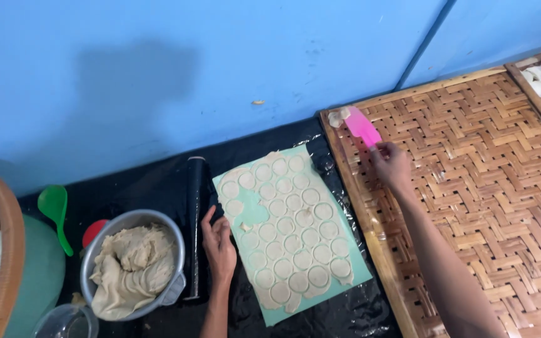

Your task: Using a pink spatula to arrange and move circular cutouts of dough on a surface and onto a woven tray.

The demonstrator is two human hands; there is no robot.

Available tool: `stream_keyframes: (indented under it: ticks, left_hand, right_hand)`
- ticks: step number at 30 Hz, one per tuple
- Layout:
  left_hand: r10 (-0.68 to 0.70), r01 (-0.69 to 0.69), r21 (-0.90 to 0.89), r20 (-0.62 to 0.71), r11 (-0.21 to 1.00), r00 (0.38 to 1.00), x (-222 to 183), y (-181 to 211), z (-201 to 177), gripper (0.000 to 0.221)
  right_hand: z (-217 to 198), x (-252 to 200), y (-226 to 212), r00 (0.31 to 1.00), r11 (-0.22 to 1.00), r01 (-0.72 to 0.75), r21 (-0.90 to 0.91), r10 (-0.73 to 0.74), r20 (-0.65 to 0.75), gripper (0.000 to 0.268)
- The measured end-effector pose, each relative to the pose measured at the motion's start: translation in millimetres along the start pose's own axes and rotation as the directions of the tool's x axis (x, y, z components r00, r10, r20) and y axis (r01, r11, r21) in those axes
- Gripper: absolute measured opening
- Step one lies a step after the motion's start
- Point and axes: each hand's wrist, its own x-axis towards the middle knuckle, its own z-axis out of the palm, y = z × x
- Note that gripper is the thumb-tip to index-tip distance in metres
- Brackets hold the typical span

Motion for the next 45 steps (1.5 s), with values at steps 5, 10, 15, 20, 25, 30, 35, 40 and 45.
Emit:
stream_keyframes:
  ticks: [5,10,15,20,25,30,35,40,45]
  left_hand:
    - [0.022,-0.021,0.036,-0.027,0.999,0.999,0,6,5,0.045]
    - [0.055,-0.055,-0.013,-0.008,0.998,0.998,-2,2,3,0.049]
    - [0.029,-0.028,0.035,-0.057,0.999,0.998,-1,9,5,0.049]
    - [0.060,-0.057,0.046,-0.067,0.997,0.996,-2,5,6,0.047]
    - [0.067,-0.062,0.055,-0.081,0.997,0.995,-3,8,6,0.046]
    - [0.063,-0.064,-0.019,-0.047,0.998,0.997,-1,2,1,0.049]
    - [0.050,-0.051,-0.171,-0.012,0.984,0.999,-3,1,-2,0.052]
    - [0.083,-0.072,-0.158,0.060,0.985,0.995,0,4,-4,0.056]
    - [0.071,-0.032,-0.205,0.187,0.978,0.980,1,9,-5,0.063]
  right_hand:
    - [-3,9,0,0.998,0.999,0.016,-0.039,-0.014,0.053,0.037]
    - [-30,-5,-36,0.988,0.964,0.149,-0.221,-0.139,0.060,0.033]
    - [-50,-7,-69,0.975,0.855,0.221,-0.469,-0.192,0.110,0.037]
    - [-58,-7,-68,0.972,0.850,0.233,-0.472,-0.219,0.085,0.040]
    - [-63,-29,-63,0.964,0.876,0.256,-0.409,-0.261,0.045,0.026]
    - [-70,-75,-98,0.971,0.942,0.237,-0.239,-0.230,0.056,0.028]
    - [-30,-103,-95,0.985,0.975,0.161,-0.155,-0.150,0.082,0.035]
    - [8,-119,-111,0.997,0.992,0.070,-0.106,-0.064,0.051,0.038]
    - [33,-131,-137,0.999,0.989,0.051,-0.137,-0.053,-0.012,0.039]
